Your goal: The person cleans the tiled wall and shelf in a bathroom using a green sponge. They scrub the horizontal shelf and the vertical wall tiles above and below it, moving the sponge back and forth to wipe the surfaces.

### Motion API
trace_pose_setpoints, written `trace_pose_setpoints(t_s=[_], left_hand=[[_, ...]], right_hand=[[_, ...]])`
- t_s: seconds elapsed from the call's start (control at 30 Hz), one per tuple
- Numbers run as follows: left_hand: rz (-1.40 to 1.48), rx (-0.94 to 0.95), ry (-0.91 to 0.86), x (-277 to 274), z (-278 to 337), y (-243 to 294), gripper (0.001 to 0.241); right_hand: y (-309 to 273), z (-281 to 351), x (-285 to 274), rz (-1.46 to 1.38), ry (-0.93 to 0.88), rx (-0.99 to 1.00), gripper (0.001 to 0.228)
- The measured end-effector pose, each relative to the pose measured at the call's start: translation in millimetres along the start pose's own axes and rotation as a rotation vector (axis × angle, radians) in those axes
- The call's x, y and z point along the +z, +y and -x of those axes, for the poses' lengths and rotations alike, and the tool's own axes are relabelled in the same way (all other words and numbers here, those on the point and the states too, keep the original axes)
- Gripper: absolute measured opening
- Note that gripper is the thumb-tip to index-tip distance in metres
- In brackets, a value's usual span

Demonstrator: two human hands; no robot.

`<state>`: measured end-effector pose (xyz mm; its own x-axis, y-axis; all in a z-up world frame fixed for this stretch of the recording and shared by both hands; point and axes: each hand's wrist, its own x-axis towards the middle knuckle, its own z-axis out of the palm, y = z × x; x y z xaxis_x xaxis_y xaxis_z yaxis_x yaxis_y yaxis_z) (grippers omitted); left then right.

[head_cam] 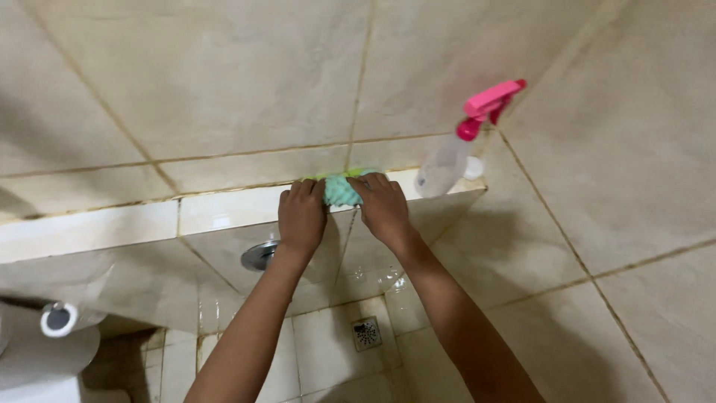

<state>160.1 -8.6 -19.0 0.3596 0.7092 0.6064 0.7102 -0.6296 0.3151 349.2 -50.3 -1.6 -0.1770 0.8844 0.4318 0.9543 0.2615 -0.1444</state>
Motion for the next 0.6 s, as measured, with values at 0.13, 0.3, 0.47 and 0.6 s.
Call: trace_pose_setpoints(t_s=[0.13,0.3,0.47,0.6], left_hand=[[-0.113,0.006,-0.095,15.7,-5.1,13.4,0.041],[-0.057,-0.048,-0.217,-20.1,-10.1,38.5,0.058],[-0.136,-0.103,-0.186,-25.6,-11.9,77.5,0.103],[-0.086,0.059,-0.041,15.1,-21.8,110.7,0.097]], right_hand=[[15.0,12.9,-8.1,0.024,0.001,0.016,0.064],[11.6,27.7,-32.1,-0.027,0.065,-0.077,0.071],[28.2,54.5,-43.9,-0.047,0.227,0.006,0.067],[55.9,62.7,-54.1,-0.065,0.367,0.135,0.066]])
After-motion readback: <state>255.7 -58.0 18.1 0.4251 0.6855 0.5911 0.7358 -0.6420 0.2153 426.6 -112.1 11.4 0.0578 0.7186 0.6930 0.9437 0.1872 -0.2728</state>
